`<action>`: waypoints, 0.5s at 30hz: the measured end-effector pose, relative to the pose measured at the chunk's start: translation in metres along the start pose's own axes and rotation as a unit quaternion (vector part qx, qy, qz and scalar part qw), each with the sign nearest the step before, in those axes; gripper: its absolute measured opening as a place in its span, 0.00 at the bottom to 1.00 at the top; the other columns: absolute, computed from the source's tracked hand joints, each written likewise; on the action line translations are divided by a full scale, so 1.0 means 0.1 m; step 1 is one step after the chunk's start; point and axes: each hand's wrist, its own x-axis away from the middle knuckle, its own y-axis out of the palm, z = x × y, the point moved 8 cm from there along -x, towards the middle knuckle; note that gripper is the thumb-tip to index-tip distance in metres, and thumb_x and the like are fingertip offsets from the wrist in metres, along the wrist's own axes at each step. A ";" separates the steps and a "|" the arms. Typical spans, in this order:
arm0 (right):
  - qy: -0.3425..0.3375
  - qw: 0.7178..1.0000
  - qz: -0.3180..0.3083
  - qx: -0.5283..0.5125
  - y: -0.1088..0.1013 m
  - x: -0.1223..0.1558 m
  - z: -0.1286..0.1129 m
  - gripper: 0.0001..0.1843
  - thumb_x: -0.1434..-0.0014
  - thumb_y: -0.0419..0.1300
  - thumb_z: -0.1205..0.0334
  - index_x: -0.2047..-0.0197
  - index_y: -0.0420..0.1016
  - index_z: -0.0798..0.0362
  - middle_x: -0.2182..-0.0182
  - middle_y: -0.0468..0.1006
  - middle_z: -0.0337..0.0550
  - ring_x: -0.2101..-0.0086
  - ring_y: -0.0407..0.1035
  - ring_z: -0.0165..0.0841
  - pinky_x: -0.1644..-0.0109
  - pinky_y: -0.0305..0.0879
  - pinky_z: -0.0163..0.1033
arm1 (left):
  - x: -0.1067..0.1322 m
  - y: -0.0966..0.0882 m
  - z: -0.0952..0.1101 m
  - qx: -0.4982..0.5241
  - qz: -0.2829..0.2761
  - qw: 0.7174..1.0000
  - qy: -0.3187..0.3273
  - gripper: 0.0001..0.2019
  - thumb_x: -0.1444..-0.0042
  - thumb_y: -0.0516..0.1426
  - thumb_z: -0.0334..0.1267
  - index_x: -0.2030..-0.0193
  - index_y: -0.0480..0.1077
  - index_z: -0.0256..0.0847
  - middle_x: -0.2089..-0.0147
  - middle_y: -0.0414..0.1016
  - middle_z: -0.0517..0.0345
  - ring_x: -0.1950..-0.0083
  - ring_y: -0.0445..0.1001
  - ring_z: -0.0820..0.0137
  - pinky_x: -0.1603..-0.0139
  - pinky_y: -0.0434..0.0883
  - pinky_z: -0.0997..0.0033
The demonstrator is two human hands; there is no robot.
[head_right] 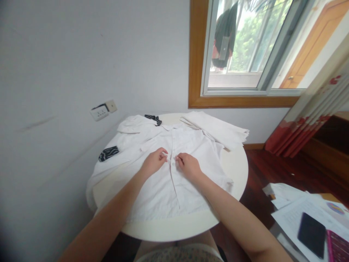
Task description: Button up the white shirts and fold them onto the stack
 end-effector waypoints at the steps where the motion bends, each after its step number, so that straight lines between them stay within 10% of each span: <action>1: 0.000 1.000 0.011 0.019 -0.06 -0.01 0.03 0.16 0.34 0.45 0.59 0.60 0.73 0.51 0.64 0.77 0.43 0.62 0.68 0.32 0.59 0.57 0.33 | -0.02 -0.08 0.02 -0.060 0.045 0.997 0.030 0.08 0.45 0.52 0.32 0.59 0.69 0.42 0.66 0.76 0.57 0.64 0.74 0.68 0.58 0.71 0.66; 7: 0.052 0.986 -0.009 0.156 -0.24 -0.02 0.43 0.18 0.37 0.49 0.55 0.47 0.71 0.47 0.47 0.71 0.47 0.44 0.59 0.43 0.43 0.53 0.48 | -0.07 0.02 -0.13 -0.226 0.078 0.966 0.094 0.15 0.39 0.48 0.35 0.49 0.71 0.41 0.43 0.71 0.51 0.40 0.65 0.62 0.38 0.60 0.58; 15: 0.068 0.976 -0.080 0.189 -0.02 0.32 0.71 0.40 0.40 0.36 0.32 0.31 0.43 0.44 0.31 0.41 0.47 0.34 0.34 0.48 0.38 0.33 0.67 | 0.09 0.12 -0.21 -0.296 0.076 0.950 0.067 0.27 0.38 0.46 0.50 0.35 0.57 0.40 0.32 0.55 0.45 0.32 0.52 0.57 0.34 0.53 0.54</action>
